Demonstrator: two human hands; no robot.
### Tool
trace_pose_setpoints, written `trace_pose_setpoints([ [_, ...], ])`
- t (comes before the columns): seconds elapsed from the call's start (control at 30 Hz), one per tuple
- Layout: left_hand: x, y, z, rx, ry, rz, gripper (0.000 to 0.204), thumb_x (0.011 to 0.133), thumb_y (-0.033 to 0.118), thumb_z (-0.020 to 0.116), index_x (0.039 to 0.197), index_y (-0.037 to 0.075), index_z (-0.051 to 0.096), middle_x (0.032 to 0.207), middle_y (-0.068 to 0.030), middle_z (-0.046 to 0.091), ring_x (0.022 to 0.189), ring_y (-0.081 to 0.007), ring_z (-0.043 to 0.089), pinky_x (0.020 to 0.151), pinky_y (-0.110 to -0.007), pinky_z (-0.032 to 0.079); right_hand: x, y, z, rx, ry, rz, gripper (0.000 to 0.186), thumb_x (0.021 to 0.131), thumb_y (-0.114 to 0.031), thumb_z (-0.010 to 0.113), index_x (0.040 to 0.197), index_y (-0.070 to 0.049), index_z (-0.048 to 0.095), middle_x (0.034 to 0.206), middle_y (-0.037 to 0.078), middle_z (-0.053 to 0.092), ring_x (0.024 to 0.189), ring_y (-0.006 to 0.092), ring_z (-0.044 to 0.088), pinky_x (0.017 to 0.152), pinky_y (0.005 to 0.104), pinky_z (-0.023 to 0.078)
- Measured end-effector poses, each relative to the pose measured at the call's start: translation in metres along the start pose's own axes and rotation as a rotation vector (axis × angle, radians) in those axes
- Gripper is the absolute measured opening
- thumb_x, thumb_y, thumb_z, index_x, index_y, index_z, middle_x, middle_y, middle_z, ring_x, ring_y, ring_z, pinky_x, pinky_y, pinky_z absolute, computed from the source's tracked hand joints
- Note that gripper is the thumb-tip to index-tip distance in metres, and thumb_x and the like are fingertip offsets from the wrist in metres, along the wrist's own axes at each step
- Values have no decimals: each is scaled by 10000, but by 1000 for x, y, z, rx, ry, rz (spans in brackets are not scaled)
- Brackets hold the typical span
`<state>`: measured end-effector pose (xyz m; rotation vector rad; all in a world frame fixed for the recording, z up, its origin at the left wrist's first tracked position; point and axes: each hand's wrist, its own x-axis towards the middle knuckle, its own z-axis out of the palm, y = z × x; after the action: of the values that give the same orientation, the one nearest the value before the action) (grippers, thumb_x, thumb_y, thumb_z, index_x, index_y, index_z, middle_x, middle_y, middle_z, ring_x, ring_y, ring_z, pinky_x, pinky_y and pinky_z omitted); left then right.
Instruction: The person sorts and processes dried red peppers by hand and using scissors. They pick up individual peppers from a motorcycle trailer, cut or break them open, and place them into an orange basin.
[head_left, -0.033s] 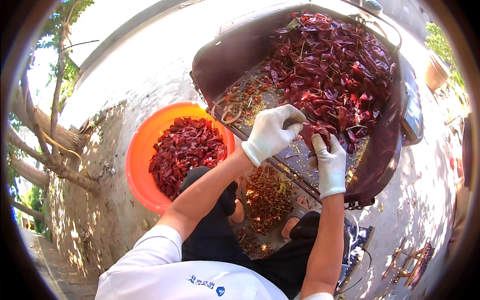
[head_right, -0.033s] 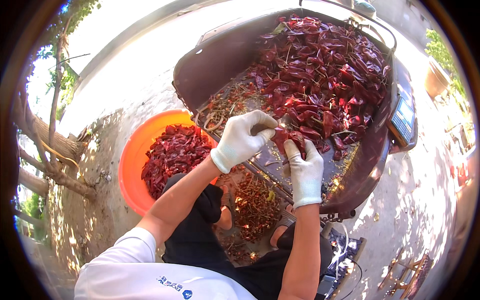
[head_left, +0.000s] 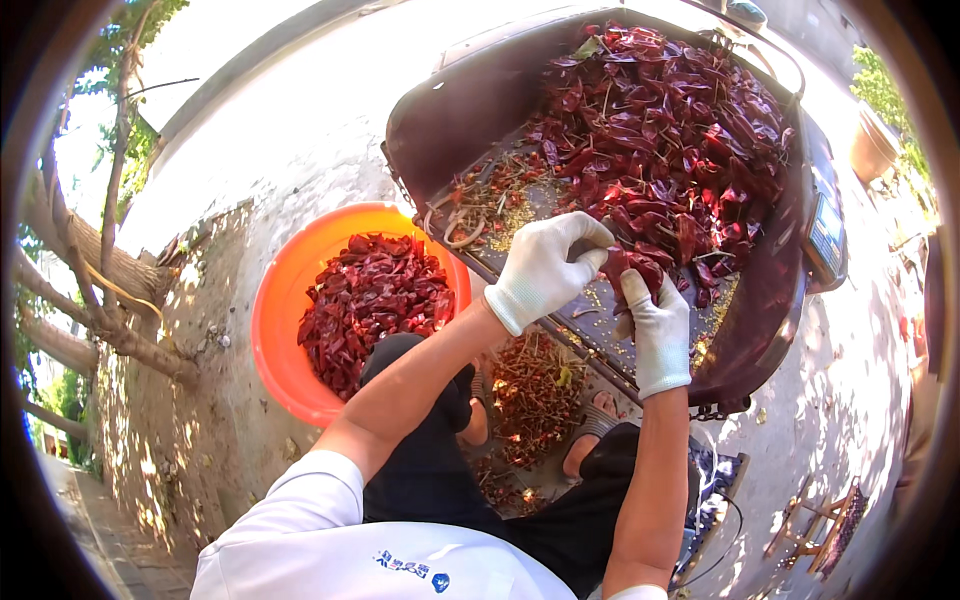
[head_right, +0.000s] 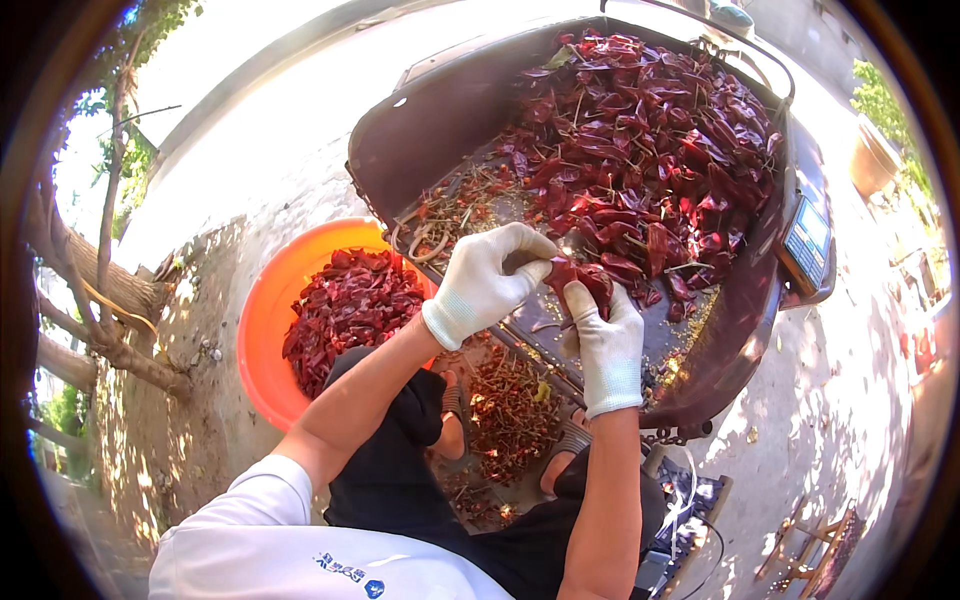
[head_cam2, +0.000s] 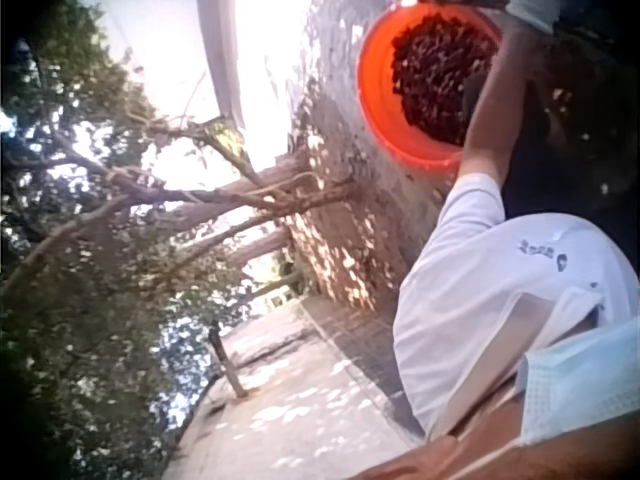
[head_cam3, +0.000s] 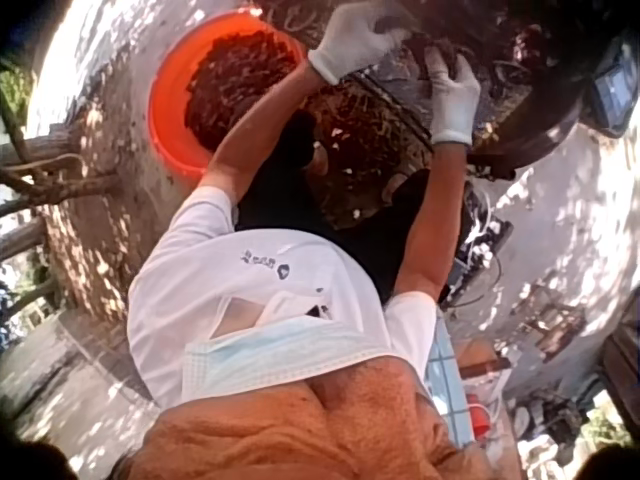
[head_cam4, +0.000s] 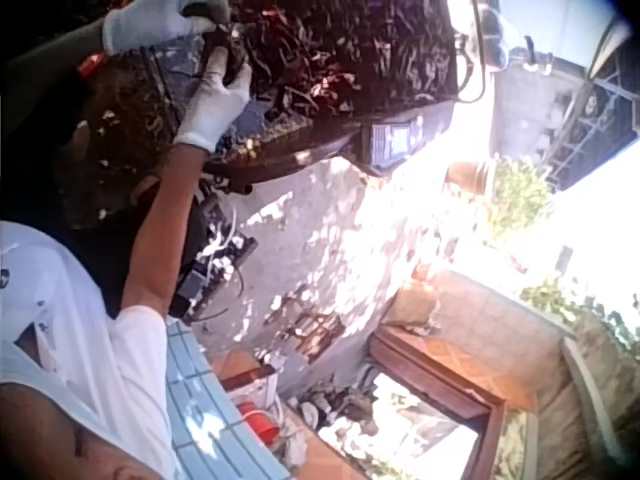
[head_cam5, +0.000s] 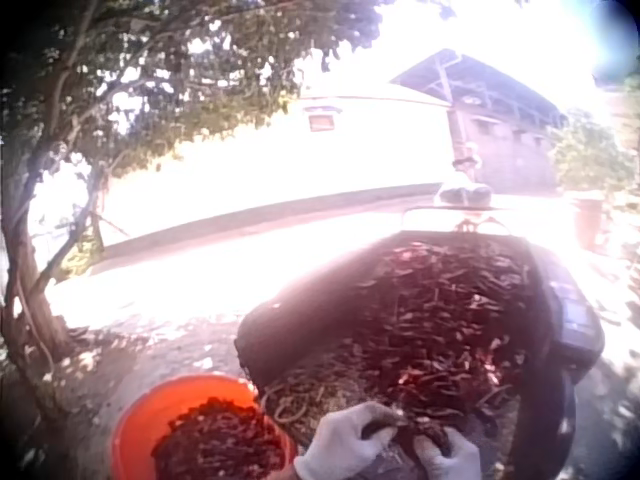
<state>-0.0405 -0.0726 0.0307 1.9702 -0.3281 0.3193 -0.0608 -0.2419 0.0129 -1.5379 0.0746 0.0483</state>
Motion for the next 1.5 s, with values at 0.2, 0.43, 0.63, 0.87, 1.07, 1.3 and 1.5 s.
trace_pose_setpoints([
  [0.2,-6,3,-10,-280,-118,-89,228,872,39,694,1096,0,675,1011,-68,703,912,-92,650,783,-265,539,-2,-1,11,275,-15,123,251,908,-238,703,1072,-58,639,776,16,637,501,59,473,439,220,386],
  [0.43,-7,5,-27,-265,-232,91,342,826,82,759,1152,30,672,1051,-75,682,934,-133,657,780,-282,544,-5,-4,7,563,-25,283,171,929,-172,652,1051,-53,639,770,46,628,462,71,439,404,242,353],
  [0.63,-7,-6,-16,103,8,449,264,743,103,810,980,43,712,917,-92,682,783,-218,686,690,-293,547,-10,-2,10,483,-71,284,174,912,-192,669,1010,-51,641,745,38,617,458,62,450,392,221,361],
  [0.87,-10,3,-10,313,140,598,169,712,58,770,868,77,708,834,-73,684,663,-230,671,590,-307,538,-14,-6,12,436,-25,277,159,905,-175,670,998,-48,647,728,30,606,450,60,446,373,218,372],
  [1.07,-1,-8,-17,125,372,426,47,809,39,666,848,46,692,702,-40,656,573,-105,614,505,-248,479,-15,-5,15,316,48,286,130,919,-160,648,992,-53,637,726,28,597,459,62,450,385,227,377],
  [1.3,16,-12,-67,-387,259,-317,198,948,180,600,941,4,688,732,-31,662,560,-66,573,499,-215,444,-8,15,15,662,-45,333,113,961,-168,619,1042,-101,577,811,34,586,546,59,409,477,219,348],
  [1.5,-1,-8,-40,-339,-148,-210,292,907,173,674,1141,-2,679,952,-27,704,833,-62,619,739,-235,506,-4,9,20,668,-77,337,159,964,-188,625,1091,-100,590,827,27,585,551,61,416,480,223,362],
])
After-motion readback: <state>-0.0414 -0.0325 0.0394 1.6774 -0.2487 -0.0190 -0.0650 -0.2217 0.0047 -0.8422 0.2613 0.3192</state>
